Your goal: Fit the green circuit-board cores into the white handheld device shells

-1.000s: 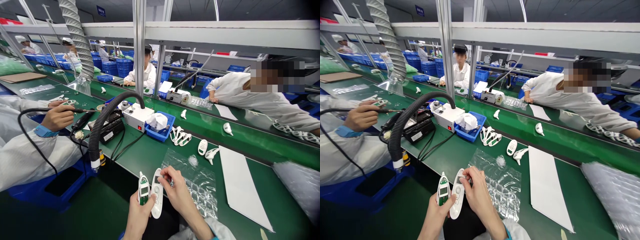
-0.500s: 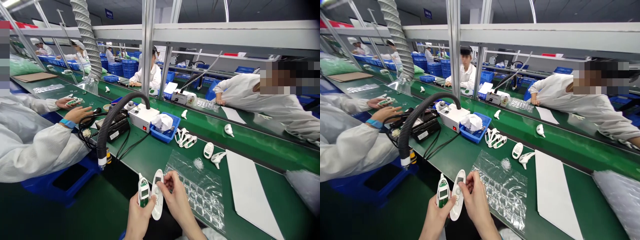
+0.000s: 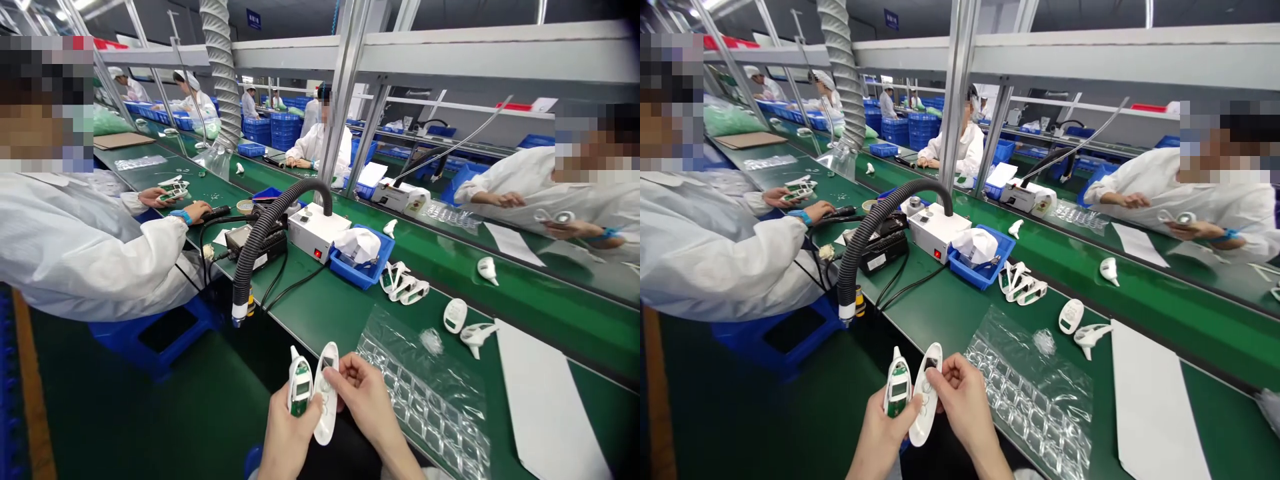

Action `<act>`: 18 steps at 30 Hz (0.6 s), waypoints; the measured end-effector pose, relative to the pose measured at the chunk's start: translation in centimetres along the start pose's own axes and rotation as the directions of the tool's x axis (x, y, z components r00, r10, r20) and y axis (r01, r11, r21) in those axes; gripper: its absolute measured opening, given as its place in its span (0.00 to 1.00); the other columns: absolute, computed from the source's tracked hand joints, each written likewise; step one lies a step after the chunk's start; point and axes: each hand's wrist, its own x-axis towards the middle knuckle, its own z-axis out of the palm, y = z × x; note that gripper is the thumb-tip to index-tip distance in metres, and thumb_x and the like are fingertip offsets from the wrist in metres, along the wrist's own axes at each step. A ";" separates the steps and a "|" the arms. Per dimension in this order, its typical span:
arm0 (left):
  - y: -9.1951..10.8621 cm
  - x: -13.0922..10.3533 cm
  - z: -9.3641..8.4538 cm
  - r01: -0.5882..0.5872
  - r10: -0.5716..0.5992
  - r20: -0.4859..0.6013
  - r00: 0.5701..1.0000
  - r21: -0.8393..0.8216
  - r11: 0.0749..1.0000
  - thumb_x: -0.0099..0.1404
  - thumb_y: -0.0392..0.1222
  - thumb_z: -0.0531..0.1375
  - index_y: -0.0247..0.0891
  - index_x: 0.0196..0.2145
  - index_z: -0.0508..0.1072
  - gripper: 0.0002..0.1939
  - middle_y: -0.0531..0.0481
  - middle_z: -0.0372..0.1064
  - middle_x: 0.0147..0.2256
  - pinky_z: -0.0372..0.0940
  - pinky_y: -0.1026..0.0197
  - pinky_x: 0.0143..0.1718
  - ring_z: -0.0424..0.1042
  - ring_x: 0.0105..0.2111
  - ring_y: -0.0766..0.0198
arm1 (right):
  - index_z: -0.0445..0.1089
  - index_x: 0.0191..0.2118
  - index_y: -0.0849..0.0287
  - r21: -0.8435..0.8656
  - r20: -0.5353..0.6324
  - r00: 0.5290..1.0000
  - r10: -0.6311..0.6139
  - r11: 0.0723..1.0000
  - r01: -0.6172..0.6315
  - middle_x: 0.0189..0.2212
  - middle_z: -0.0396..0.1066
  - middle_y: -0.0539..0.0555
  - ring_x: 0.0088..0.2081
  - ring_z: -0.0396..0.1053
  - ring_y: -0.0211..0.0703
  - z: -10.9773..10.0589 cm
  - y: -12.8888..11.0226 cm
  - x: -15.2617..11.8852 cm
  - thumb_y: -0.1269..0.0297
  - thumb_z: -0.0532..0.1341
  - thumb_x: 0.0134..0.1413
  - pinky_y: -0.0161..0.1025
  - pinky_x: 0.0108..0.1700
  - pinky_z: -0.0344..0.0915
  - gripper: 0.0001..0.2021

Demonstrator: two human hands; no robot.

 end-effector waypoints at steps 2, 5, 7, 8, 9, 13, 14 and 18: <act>-0.2 0.1 -0.2 -0.006 0.005 0.042 0.999 0.027 1.000 0.52 0.46 0.63 0.36 0.22 0.68 0.12 0.54 0.63 0.20 0.57 0.65 0.24 0.58 0.22 0.66 | 0.61 0.23 0.56 -0.005 0.002 1.000 0.000 1.000 0.000 0.15 0.62 0.45 0.16 0.61 0.37 0.1 -0.2 0.1 0.49 0.67 0.44 0.34 0.18 0.60 0.19; -0.6 0.2 -0.4 -0.016 0.012 0.071 0.997 0.052 0.999 0.55 0.47 0.62 0.36 0.23 0.69 0.12 0.52 0.64 0.22 0.58 0.65 0.26 0.59 0.24 0.64 | 0.61 0.22 0.56 -0.005 0.006 1.000 0.001 1.000 -0.001 0.15 0.64 0.45 0.16 0.62 0.37 0.0 -0.3 0.1 0.50 0.67 0.44 0.34 0.18 0.61 0.19; -0.7 0.2 -0.3 -0.024 0.019 0.079 0.997 0.057 0.998 0.56 0.47 0.61 0.36 0.24 0.69 0.11 0.52 0.65 0.22 0.58 0.64 0.26 0.60 0.24 0.64 | 0.61 0.22 0.56 -0.007 0.009 1.000 0.005 1.000 -0.005 0.15 0.64 0.46 0.16 0.62 0.37 -0.1 -0.3 0.0 0.49 0.67 0.44 0.35 0.18 0.61 0.19; -0.7 0.2 -0.3 -0.027 0.022 0.084 0.996 0.061 0.998 0.56 0.46 0.61 0.36 0.24 0.69 0.11 0.52 0.65 0.22 0.59 0.64 0.26 0.60 0.24 0.64 | 0.60 0.22 0.56 -0.012 0.009 1.000 0.007 1.000 -0.007 0.15 0.64 0.46 0.16 0.62 0.37 -0.2 -0.3 0.0 0.49 0.67 0.45 0.35 0.18 0.61 0.19; -0.7 0.2 -0.2 -0.030 0.024 0.087 0.996 0.067 0.997 0.56 0.46 0.61 0.35 0.24 0.69 0.11 0.52 0.65 0.22 0.59 0.64 0.26 0.60 0.24 0.64 | 0.60 0.22 0.56 -0.018 0.008 1.000 0.006 1.000 -0.006 0.15 0.65 0.46 0.16 0.62 0.37 -0.3 -0.3 -0.1 0.49 0.67 0.45 0.35 0.18 0.61 0.19; -0.6 0.0 0.0 -0.048 0.039 0.080 0.996 0.116 0.992 0.57 0.47 0.60 0.35 0.25 0.70 0.11 0.50 0.67 0.23 0.60 0.63 0.27 0.62 0.25 0.62 | 0.60 0.23 0.56 -0.052 0.009 1.000 -0.009 0.999 0.009 0.15 0.64 0.46 0.16 0.62 0.37 -0.6 0.1 -0.1 0.50 0.65 0.47 0.35 0.18 0.61 0.18; -0.6 -0.1 0.0 -0.061 0.050 0.080 0.996 0.133 0.989 0.57 0.47 0.60 0.35 0.25 0.70 0.11 0.50 0.67 0.23 0.60 0.63 0.27 0.63 0.26 0.62 | 0.60 0.24 0.56 -0.062 0.006 1.000 -0.016 0.998 0.017 0.16 0.64 0.46 0.16 0.62 0.37 -0.6 0.3 0.0 0.50 0.65 0.48 0.35 0.18 0.60 0.18; -0.4 -0.1 0.0 -0.085 0.079 0.048 0.996 0.147 0.985 0.56 0.46 0.61 0.35 0.24 0.70 0.11 0.51 0.67 0.22 0.59 0.63 0.26 0.63 0.25 0.62 | 0.60 0.24 0.56 -0.032 0.008 1.000 -0.016 0.999 0.016 0.16 0.63 0.45 0.16 0.62 0.37 -0.3 0.6 0.0 0.49 0.65 0.48 0.34 0.18 0.60 0.19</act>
